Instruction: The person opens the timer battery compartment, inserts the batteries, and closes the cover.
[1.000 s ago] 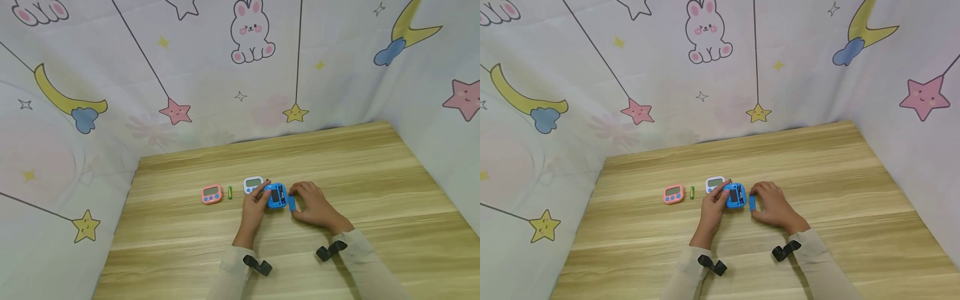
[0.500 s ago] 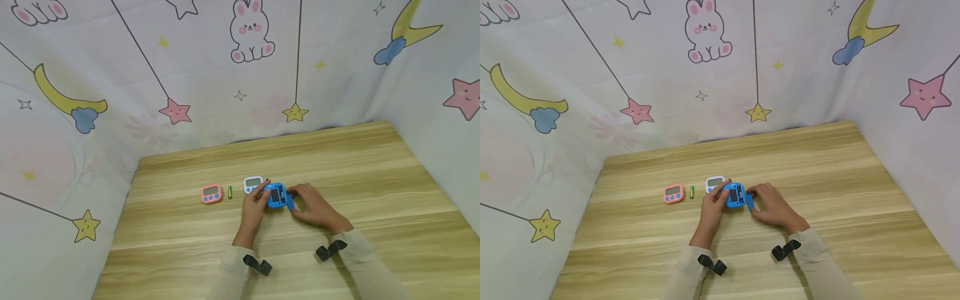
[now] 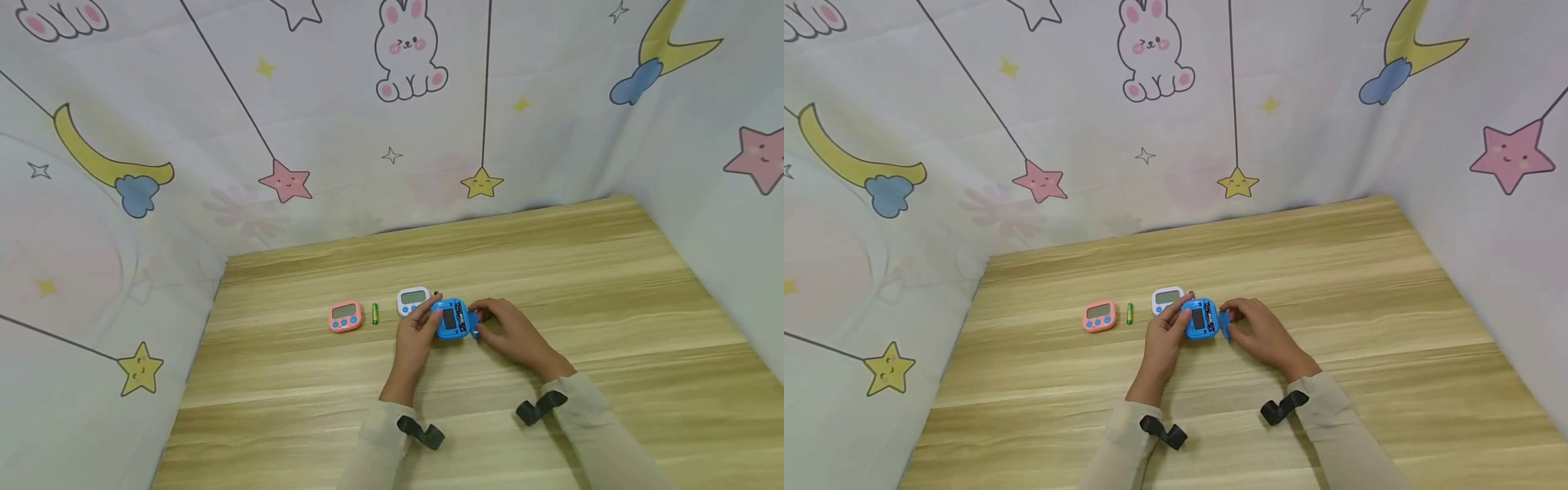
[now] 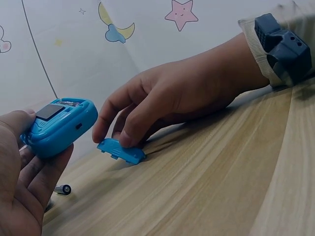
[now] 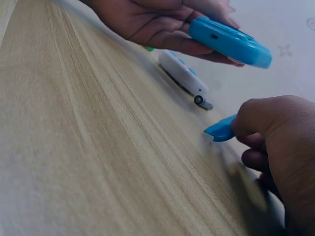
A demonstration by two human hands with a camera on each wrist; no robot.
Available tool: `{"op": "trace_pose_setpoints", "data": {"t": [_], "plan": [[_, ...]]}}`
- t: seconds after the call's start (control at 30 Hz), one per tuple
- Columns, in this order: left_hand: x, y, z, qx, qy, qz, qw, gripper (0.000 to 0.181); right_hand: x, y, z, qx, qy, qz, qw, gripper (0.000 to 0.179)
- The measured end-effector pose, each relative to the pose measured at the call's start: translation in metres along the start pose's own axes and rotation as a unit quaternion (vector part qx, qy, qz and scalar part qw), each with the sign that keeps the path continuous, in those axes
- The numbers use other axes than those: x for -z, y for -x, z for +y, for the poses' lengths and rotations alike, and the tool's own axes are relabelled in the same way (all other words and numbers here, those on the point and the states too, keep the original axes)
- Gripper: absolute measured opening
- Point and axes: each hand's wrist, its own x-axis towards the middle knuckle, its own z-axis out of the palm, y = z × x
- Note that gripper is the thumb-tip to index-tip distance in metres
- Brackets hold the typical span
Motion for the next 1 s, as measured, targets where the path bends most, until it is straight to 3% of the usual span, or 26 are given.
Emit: {"op": "trace_pose_setpoints", "data": {"t": [0.43,0.77,1.0], "plan": [[0.001,-0.001,-0.003,0.007,0.004,-0.006,1.0000,0.038,-0.001,0.000,-0.004,0.015,-0.040,0.051,0.9978,0.036],[-0.002,-0.001,-0.003,-0.002,-0.007,0.006,1.0000,0.036,-0.002,-0.001,-0.003,-0.005,-0.082,0.086,0.9929,0.043],[-0.001,0.000,-0.001,-0.002,-0.004,0.000,1.0000,0.037,0.002,-0.001,-0.011,-0.034,-0.115,0.102,0.9875,0.035]]}}
